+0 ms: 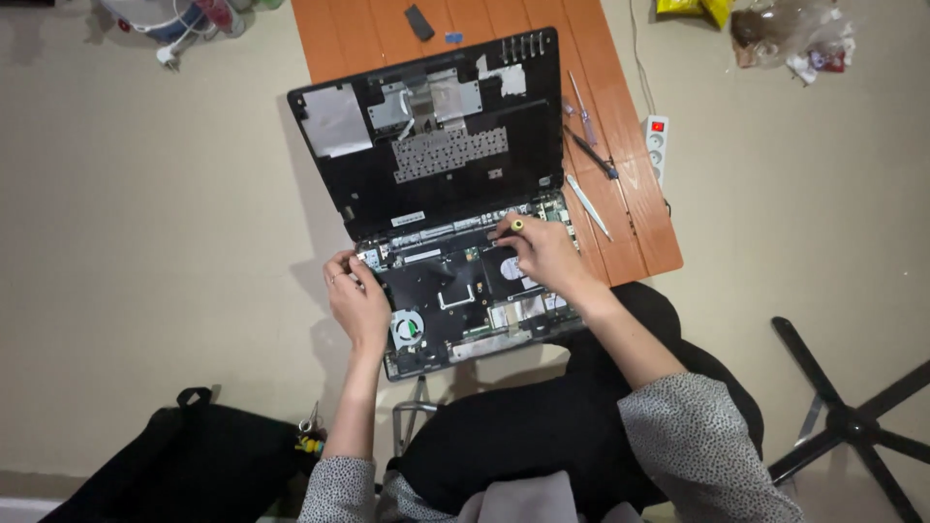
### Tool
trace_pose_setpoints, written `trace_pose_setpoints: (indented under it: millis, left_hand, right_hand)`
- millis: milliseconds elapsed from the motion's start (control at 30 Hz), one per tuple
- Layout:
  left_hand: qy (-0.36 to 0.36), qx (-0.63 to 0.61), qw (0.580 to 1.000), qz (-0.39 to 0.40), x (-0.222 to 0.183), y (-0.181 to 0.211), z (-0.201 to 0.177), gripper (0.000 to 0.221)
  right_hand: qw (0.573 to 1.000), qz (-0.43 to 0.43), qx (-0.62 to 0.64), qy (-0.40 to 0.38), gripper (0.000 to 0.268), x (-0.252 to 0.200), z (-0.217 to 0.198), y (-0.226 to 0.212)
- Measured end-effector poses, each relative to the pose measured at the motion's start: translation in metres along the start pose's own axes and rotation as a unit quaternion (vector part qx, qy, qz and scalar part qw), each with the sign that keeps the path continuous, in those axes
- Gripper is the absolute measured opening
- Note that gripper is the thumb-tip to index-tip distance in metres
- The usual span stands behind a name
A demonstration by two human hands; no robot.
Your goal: Repairing the internal components of a laptop, including connecting ribbon cables and using a screwdriver to secure parts.
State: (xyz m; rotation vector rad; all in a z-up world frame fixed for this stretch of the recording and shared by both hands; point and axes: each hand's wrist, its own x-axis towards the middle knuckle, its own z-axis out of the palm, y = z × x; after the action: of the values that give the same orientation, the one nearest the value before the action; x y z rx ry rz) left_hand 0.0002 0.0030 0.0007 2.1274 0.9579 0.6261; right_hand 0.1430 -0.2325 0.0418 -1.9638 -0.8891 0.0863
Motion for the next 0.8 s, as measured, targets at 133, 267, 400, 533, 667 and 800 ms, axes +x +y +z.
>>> trace_pose_setpoints:
  millis: [133, 267, 400, 533, 667, 800]
  left_hand:
    - [-0.004, 0.005, 1.0, -0.005, -0.003, 0.008, -0.006, 0.02]
    - [-0.007, 0.012, 1.0, 0.006, -0.003, 0.01, -0.007, 0.022]
    - [-0.01, 0.038, 0.999, 0.001, -0.003, 0.002, -0.003, 0.024]
    - [0.007, 0.04, 0.997, 0.066, -0.002, -0.014, 0.004, 0.026]
    - [0.007, 0.047, 0.998, 0.04, -0.004, -0.014, 0.004, 0.029]
    - [0.002, 0.044, 0.999, 0.022, -0.005, -0.018, 0.005, 0.03]
  right_hand:
    - [0.999, -0.008, 0.001, -0.031, 0.01, 0.002, -0.004, -0.001]
    - [0.998, -0.048, 0.021, -0.03, 0.012, -0.001, 0.005, 0.028]
    - [0.997, -0.075, 0.034, 0.001, 0.01, -0.006, 0.003, 0.027]
    - [0.997, -0.064, 0.014, 0.049, 0.036, -0.009, 0.01, 0.021]
    - [0.998, -0.013, -0.049, 0.046, 0.025, -0.012, 0.003, -0.008]
    - [0.996, -0.018, 0.053, 0.069, 0.029, -0.015, 0.009, -0.009]
